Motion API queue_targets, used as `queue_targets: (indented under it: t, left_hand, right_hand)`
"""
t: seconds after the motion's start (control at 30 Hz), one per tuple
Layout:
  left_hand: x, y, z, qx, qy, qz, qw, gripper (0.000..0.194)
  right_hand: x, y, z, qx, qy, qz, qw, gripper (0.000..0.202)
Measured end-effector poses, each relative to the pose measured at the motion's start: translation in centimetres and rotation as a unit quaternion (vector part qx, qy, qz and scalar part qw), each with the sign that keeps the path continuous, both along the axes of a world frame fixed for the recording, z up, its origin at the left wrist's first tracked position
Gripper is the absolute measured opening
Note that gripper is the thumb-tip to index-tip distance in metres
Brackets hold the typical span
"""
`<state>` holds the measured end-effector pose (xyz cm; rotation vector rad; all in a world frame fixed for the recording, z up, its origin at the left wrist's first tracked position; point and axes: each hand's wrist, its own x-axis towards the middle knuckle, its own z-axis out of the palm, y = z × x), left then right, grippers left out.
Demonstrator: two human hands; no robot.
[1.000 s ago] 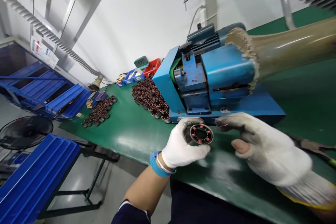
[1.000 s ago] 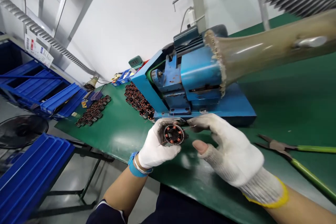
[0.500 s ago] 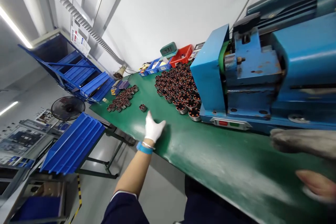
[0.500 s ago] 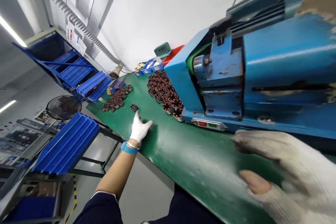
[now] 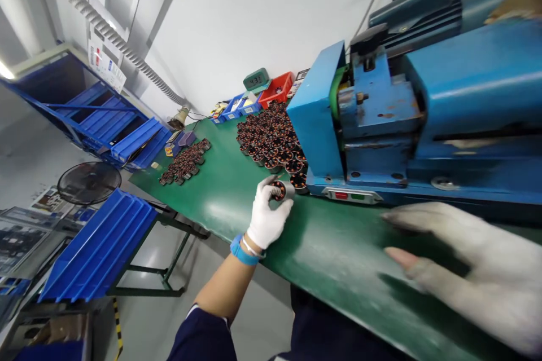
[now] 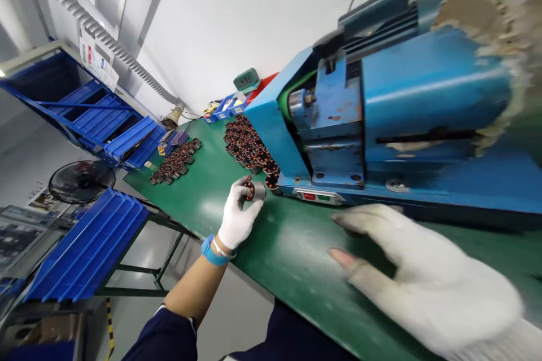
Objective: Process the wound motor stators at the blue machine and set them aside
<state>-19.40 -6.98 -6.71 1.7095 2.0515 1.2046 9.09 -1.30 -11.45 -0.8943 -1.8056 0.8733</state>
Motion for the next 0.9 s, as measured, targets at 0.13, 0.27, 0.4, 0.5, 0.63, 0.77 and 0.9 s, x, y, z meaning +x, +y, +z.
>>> queue_targets:
  t: [0.13, 0.27, 0.4, 0.5, 0.63, 0.77, 0.9]
  left_hand:
    - [4.6, -1.6, 0.8, 0.009, -0.056, -0.208, 0.977, 0.024]
    - [7.9, -0.8, 1.8, -0.018, -0.119, -0.276, 0.953, 0.049]
    - [8.7, 0.6, 3.2, -0.056, -0.197, -0.298, 0.932, 0.074]
    - [8.8, 0.9, 4.2, -0.091, -0.197, -0.339, 0.915, 0.083]
    - [8.9, 0.8, 4.6, -0.143, -0.159, -0.400, 0.891, 0.086]
    - [9.1, 1.1, 4.2, -0.143, -0.175, -0.415, 0.881, 0.090]
    - [10.2, 2.2, 3.6, -0.118, -0.236, -0.360, 0.895, 0.084]
  right_hand:
    - [-0.8, -1.5, 1.9, -0.062, 0.018, 0.040, 0.997, 0.046]
    - [0.2, -1.1, 3.9, -0.091, 0.084, 0.097, 0.987, 0.029]
    - [1.1, -0.3, 5.5, 0.008, 0.110, 0.064, 0.992, 0.020]
    - [1.3, -0.3, 6.3, 0.048, 0.122, 0.049, 0.990, 0.011]
    - [1.3, -0.6, 6.6, -0.045, 0.068, 0.068, 0.994, 0.033]
    - [1.5, 0.2, 6.9, -0.227, 0.157, -0.026, 0.961, 0.052]
    - [2.3, 1.1, 7.8, -0.239, 0.266, -0.137, 0.924, 0.062]
